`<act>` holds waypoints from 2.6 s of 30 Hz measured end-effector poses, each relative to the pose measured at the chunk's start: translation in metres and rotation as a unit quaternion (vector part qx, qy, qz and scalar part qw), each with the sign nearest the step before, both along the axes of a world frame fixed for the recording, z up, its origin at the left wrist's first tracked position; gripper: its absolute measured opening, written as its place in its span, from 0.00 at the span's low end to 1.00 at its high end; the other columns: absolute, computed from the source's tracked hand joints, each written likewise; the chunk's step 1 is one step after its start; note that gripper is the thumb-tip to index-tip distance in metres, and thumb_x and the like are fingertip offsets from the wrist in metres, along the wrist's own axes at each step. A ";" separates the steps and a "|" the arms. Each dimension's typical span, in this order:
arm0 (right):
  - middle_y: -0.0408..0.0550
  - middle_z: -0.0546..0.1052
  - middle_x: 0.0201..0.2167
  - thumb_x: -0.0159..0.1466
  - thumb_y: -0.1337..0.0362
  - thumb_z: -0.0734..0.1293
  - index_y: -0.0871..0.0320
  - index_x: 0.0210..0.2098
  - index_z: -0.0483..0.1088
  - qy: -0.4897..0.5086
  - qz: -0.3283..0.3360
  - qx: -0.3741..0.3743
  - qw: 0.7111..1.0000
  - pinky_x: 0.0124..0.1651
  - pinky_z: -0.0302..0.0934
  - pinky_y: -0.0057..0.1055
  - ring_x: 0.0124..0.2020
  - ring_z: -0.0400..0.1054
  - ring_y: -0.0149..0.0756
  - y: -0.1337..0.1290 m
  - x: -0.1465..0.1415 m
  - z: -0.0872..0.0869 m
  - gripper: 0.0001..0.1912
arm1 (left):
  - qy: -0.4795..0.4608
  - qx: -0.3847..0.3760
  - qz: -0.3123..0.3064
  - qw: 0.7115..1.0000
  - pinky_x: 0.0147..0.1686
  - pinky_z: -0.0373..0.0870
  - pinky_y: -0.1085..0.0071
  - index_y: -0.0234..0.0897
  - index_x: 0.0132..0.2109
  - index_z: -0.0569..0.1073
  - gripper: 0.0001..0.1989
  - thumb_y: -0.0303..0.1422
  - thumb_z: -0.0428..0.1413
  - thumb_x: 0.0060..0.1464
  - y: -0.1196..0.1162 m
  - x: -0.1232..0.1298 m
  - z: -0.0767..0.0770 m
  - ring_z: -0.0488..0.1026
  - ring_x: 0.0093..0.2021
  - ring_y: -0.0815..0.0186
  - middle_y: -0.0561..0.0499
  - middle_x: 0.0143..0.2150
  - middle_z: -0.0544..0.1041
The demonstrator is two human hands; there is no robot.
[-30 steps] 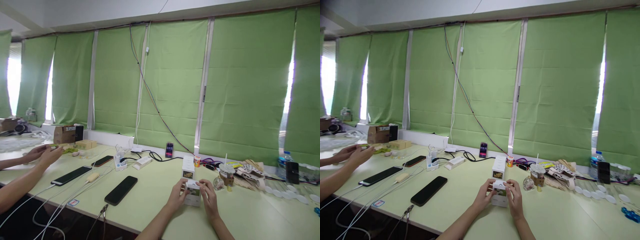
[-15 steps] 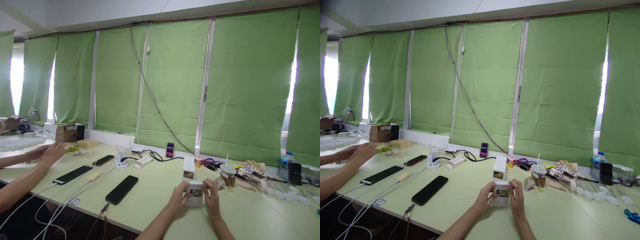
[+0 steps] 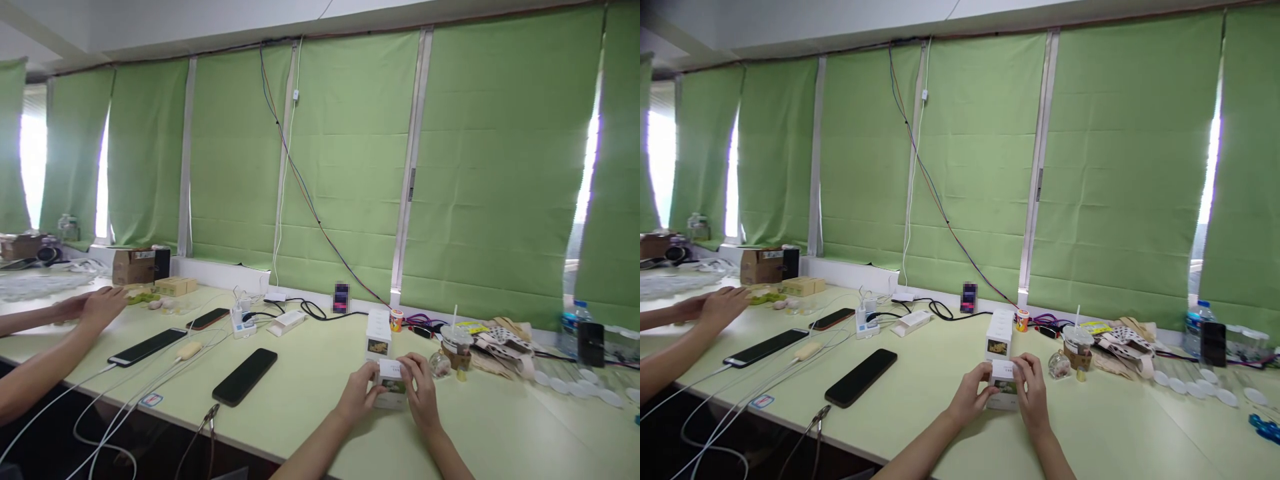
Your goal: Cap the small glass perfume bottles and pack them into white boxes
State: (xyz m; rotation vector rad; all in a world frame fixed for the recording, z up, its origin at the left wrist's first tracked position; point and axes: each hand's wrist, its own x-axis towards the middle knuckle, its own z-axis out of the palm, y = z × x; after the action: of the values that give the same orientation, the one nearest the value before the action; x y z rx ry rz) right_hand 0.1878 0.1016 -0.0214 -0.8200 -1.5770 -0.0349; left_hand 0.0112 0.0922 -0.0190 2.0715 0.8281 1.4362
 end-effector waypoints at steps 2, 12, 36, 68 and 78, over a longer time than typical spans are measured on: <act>0.50 0.66 0.39 0.65 0.60 0.58 0.56 0.39 0.70 0.003 -0.006 0.003 1.000 0.45 0.63 0.40 0.43 0.65 0.42 -0.002 -0.001 0.002 0.11 | 0.015 0.010 -0.007 1.000 0.45 0.68 0.64 0.38 0.46 0.70 0.13 0.30 0.55 0.50 0.001 -0.001 -0.001 0.70 0.41 0.60 0.48 0.43 0.75; 0.51 0.62 0.41 0.64 0.61 0.58 0.57 0.38 0.71 0.011 -0.036 0.029 0.999 0.42 0.64 0.40 0.40 0.64 0.40 0.001 -0.004 -0.002 0.12 | 0.004 0.012 -0.023 1.000 0.46 0.68 0.65 0.40 0.51 0.63 0.18 0.27 0.55 0.52 0.005 0.000 -0.007 0.72 0.43 0.61 0.47 0.45 0.75; 0.53 0.69 0.42 0.66 0.64 0.56 0.56 0.43 0.68 -0.027 -0.024 0.014 0.999 0.47 0.63 0.40 0.46 0.65 0.42 0.001 -0.005 -0.006 0.11 | 0.010 0.001 -0.030 1.000 0.48 0.70 0.64 0.42 0.53 0.68 0.21 0.25 0.52 0.52 0.007 -0.003 -0.002 0.69 0.50 0.60 0.46 0.51 0.72; 0.53 0.67 0.49 0.67 0.62 0.55 0.54 0.51 0.67 -0.064 -0.048 -0.013 0.997 0.53 0.62 0.44 0.52 0.64 0.42 0.007 -0.008 -0.015 0.16 | -0.004 -0.041 -0.037 0.998 0.46 0.69 0.64 0.43 0.58 0.62 0.22 0.30 0.51 0.56 0.003 0.000 0.003 0.67 0.50 0.60 0.45 0.56 0.67; 0.54 0.70 0.49 0.67 0.62 0.56 0.55 0.48 0.69 -0.066 -0.054 0.009 0.996 0.55 0.59 0.50 0.55 0.61 0.45 0.007 -0.009 -0.013 0.15 | 0.016 -0.046 -0.034 0.998 0.49 0.67 0.63 0.44 0.59 0.61 0.24 0.28 0.50 0.55 0.001 0.000 0.005 0.65 0.52 0.59 0.46 0.56 0.67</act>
State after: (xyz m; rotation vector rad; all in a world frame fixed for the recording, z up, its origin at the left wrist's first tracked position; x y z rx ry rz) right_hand 0.1792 0.1090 -0.0345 -0.9026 -1.6515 -0.1842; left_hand 0.0113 0.0928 -0.0141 2.0380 0.8119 1.3088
